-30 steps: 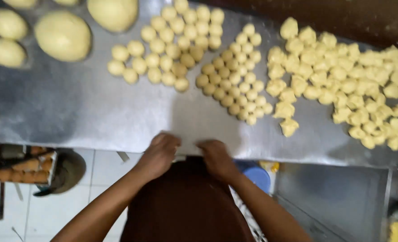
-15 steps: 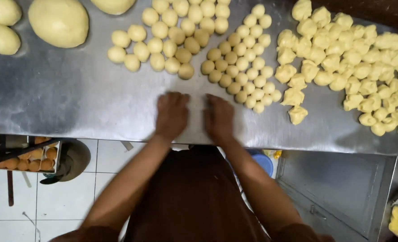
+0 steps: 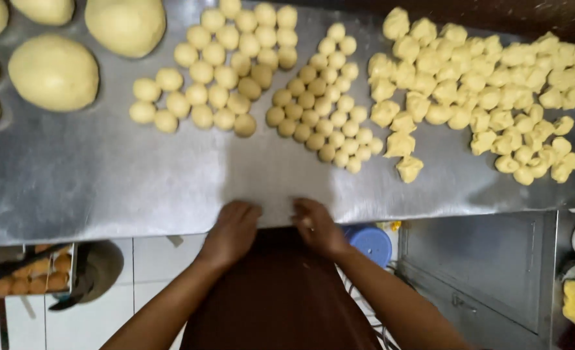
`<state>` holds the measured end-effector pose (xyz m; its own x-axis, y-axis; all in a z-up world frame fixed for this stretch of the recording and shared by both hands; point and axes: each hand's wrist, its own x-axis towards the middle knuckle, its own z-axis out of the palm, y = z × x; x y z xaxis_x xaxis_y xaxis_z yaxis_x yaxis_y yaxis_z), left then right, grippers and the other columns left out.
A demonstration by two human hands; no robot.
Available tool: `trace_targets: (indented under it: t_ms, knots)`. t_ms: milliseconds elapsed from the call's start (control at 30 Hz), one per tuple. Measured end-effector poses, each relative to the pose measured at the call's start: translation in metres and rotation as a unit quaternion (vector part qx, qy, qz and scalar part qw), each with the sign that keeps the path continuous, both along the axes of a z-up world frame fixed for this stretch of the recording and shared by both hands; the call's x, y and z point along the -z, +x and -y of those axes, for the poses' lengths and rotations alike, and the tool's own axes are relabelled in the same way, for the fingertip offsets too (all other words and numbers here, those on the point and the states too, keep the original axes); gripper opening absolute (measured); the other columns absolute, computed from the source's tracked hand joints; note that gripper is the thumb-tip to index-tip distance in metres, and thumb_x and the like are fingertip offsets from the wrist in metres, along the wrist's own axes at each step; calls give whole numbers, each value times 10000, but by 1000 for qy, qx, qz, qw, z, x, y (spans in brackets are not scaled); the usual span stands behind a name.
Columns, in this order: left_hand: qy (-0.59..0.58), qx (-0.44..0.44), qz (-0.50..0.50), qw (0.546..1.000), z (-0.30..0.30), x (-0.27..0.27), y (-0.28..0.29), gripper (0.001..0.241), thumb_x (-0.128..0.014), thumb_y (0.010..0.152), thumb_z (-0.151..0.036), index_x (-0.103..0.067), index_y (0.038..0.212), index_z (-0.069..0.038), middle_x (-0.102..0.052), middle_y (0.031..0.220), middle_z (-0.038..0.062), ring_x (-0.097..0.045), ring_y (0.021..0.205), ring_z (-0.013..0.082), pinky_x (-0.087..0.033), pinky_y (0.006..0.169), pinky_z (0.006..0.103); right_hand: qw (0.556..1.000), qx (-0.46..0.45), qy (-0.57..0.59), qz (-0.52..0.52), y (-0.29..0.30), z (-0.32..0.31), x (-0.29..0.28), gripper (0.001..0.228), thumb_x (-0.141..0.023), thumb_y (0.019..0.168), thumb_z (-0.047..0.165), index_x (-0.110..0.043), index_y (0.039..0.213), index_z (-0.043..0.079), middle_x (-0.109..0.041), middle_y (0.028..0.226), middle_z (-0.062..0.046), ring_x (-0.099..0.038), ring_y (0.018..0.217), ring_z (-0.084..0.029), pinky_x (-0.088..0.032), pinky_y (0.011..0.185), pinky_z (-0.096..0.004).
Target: The person repeatedly picks small dough balls from a metal table, rolls them between the palms to smooth them, and places them back on the table. The hands work continuously in a rhythmic cycle, handling one ball at a time.
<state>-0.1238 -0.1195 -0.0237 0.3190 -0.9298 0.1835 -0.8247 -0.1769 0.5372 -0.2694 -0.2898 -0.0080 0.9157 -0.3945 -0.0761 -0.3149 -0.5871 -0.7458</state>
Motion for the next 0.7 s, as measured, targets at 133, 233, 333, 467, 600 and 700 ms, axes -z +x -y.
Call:
trace_targets:
  t_ms: [133,233,333,467,600,700]
  knots:
    - [66,-71,81,992,18,-16,14,202,-445,894,-139,-586,1038,-122,-573,995,129,-511,999,342,-356,851,453,993,59,-105,-4,17,9,-1,296,-582,790,178,-583,1078,111,-633,888,-81,-604,872,-317,-425,818,-449]
    - [128,-68,50,988,45,-45,18,235,-435,900,-162,-568,1094,-153,-594,1039,84,-511,1054,288,-329,915,452,989,73,-84,98,28,-1,-19,463,-657,724,146,-538,1170,117,-604,1047,-73,-558,1022,-306,-381,925,-426]
    - [130,-77,1,989,12,-75,0,320,-524,833,-152,-537,1148,-94,-551,1057,112,-495,1072,310,-356,924,452,994,68,-35,82,-25,2,-40,673,-779,668,210,-471,1246,54,-524,1195,-161,-482,1170,-384,-352,1022,-466]
    - [72,-86,-14,994,15,-42,-12,477,-538,749,-43,-485,1219,20,-505,1014,198,-531,927,354,-444,827,397,991,131,-19,20,-60,25,-63,714,-814,670,270,-448,1246,62,-446,1235,-150,-431,1228,-381,-342,1053,-485]
    - [30,-28,-68,997,58,-86,-34,544,-532,689,-50,-484,1226,28,-505,1028,228,-515,901,417,-437,804,460,991,103,-66,52,-41,22,-64,720,-827,647,308,-486,1227,51,-475,1218,-141,-454,1217,-369,-347,1047,-452]
    - [70,-51,-109,990,45,-92,-26,699,-680,631,-95,-452,1284,9,-435,1221,295,-468,1097,491,-452,866,516,997,-14,-60,48,-6,17,-82,585,-744,763,216,-467,1252,55,-446,1235,-155,-425,1225,-381,-348,1033,-470]
